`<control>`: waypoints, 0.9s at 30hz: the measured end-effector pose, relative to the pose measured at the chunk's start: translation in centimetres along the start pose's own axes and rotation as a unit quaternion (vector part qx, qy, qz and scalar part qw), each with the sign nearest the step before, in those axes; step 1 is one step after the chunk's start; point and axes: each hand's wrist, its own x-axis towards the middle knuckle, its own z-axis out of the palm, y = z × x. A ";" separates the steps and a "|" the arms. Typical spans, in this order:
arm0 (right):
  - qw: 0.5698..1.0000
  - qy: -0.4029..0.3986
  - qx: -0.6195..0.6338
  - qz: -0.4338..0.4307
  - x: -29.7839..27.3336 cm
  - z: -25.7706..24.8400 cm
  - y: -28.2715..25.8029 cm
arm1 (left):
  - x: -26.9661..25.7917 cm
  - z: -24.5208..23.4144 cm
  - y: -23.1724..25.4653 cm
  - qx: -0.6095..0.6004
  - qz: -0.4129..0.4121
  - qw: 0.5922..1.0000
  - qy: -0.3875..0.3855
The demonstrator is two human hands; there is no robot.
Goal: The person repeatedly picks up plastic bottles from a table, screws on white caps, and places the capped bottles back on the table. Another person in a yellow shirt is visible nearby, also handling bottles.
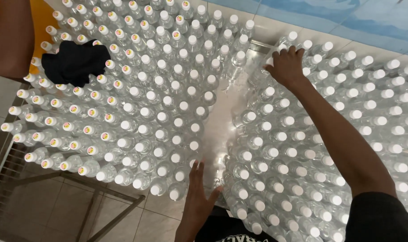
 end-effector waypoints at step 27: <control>0.831 -0.360 0.424 -0.005 -27.2 -30.3 -1.1 | 3.2 1.6 14.2 -0.077 0.115 0.961 -0.238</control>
